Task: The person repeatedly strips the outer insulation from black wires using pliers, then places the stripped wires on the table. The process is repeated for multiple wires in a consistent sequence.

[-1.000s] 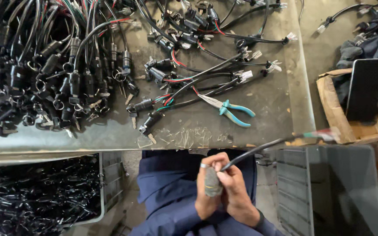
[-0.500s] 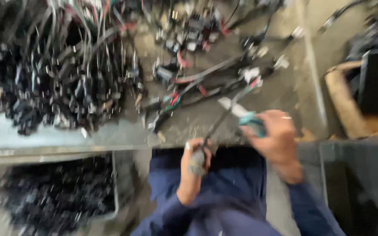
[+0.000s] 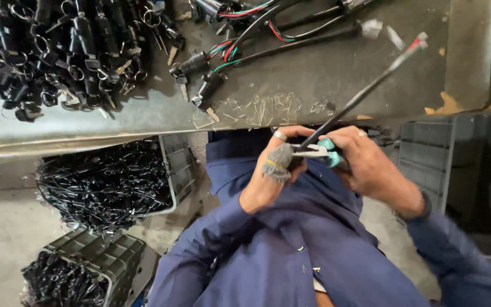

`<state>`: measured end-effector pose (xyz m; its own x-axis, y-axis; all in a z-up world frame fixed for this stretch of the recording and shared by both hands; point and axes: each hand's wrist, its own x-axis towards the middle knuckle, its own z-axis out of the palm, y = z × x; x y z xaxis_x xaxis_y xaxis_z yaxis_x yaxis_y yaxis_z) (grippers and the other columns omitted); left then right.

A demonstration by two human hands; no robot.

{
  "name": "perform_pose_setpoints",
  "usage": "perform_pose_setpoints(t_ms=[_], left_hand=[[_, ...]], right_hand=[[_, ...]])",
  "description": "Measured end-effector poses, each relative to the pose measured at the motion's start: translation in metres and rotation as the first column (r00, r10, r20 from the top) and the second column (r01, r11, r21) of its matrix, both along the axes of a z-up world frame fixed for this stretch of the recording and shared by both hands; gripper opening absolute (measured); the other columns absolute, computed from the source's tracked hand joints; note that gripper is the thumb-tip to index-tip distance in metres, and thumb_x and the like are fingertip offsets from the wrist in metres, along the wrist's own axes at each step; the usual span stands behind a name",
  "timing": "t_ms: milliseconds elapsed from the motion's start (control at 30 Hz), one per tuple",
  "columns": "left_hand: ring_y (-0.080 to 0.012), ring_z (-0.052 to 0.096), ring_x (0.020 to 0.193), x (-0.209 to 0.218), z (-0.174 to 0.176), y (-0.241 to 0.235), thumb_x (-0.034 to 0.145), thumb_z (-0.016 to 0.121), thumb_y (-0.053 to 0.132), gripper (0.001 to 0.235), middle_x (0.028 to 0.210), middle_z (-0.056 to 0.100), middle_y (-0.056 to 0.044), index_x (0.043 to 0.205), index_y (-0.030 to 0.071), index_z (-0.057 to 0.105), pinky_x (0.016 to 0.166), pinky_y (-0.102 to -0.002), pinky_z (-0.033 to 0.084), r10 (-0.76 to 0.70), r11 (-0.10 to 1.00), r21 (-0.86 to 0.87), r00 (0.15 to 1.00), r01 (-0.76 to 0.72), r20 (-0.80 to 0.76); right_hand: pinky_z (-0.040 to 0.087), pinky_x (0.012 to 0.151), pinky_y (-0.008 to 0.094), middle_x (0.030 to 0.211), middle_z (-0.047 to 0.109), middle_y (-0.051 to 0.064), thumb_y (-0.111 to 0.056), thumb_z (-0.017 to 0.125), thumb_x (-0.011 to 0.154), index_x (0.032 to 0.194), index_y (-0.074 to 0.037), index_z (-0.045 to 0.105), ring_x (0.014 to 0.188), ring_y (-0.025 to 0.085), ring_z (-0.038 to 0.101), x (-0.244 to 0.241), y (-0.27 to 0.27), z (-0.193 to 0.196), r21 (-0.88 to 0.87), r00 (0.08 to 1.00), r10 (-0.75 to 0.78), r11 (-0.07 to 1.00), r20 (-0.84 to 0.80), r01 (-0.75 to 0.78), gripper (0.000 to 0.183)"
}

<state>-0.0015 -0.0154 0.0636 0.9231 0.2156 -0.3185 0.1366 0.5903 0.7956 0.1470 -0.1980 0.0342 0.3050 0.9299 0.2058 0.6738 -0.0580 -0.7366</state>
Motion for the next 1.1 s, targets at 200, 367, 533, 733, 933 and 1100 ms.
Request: perform_pose_setpoints(t_ms=[200,367,533,733,933,1100], left_hand=[[-0.0041,0.046,0.077,-0.011,0.01,-0.014,0.102,0.054,0.0,0.045,0.087,0.056,0.003,0.147,0.006,0.049,0.067,-0.019,0.038,0.102,0.989,-0.109,0.994,-0.096,0.05],[-0.007,0.048,0.087,-0.018,0.001,0.0,0.093,0.06,-0.006,0.056,0.097,0.049,0.004,0.147,0.006,0.047,0.079,-0.022,0.044,0.021,0.971,0.234,0.996,-0.042,0.092],[-0.0148,0.056,0.081,-0.012,-0.027,0.017,0.092,0.063,0.006,0.046,0.094,0.058,-0.011,0.134,0.002,0.047,0.077,-0.034,0.048,-0.041,0.592,0.806,0.999,0.011,0.017],[-0.0207,0.053,0.072,-0.003,-0.062,0.01,0.104,0.061,0.019,0.026,0.078,0.056,-0.014,0.106,-0.001,0.045,0.066,-0.038,0.048,-0.141,0.8,0.547,0.963,0.247,-0.23],[-0.0192,0.053,0.073,-0.004,-0.063,0.017,0.102,0.061,0.018,0.024,0.08,0.056,-0.012,0.111,0.0,0.05,0.067,-0.036,0.048,-0.187,0.815,0.525,0.969,0.244,-0.16],[-0.0219,0.057,0.077,-0.004,-0.057,0.021,0.1,0.06,0.016,0.026,0.084,0.061,-0.014,0.116,-0.001,0.049,0.07,-0.036,0.05,-0.185,0.804,0.551,0.974,0.224,-0.127]], right_hand=[[0.052,0.08,0.047,0.102,0.065,0.013,0.007,0.075,0.058,0.112,-0.006,0.059,0.094,0.039,0.064,0.025,0.026,0.019,0.002,0.988,0.122,0.992,0.098,-0.122,0.057],[0.05,0.094,0.048,0.119,0.064,0.019,0.009,0.071,0.063,0.126,-0.001,0.056,0.112,0.041,0.062,0.019,0.025,0.046,-0.029,0.985,0.099,0.995,0.141,-0.095,0.066],[0.045,0.099,0.048,0.123,0.061,0.024,0.006,0.071,0.067,0.131,0.005,0.054,0.116,0.043,0.056,0.003,0.01,0.023,-0.247,0.991,-0.02,0.968,0.131,0.052,0.066],[0.048,0.1,0.047,0.124,0.061,0.025,0.005,0.064,0.085,0.131,0.006,0.054,0.115,0.042,0.059,-0.005,-0.015,-0.021,-0.343,0.97,0.023,0.937,0.244,0.064,0.047],[0.048,0.095,0.046,0.12,0.061,0.026,0.009,0.063,0.074,0.13,0.004,0.052,0.114,0.045,0.058,-0.005,-0.018,-0.039,-0.243,0.999,0.003,0.97,-0.032,-0.011,0.057],[0.05,0.085,0.044,0.111,0.061,0.023,0.01,0.063,0.071,0.127,-0.001,0.053,0.104,0.042,0.061,0.002,-0.019,-0.06,-0.456,0.966,-0.048,0.887,-0.254,-0.076,0.058]])
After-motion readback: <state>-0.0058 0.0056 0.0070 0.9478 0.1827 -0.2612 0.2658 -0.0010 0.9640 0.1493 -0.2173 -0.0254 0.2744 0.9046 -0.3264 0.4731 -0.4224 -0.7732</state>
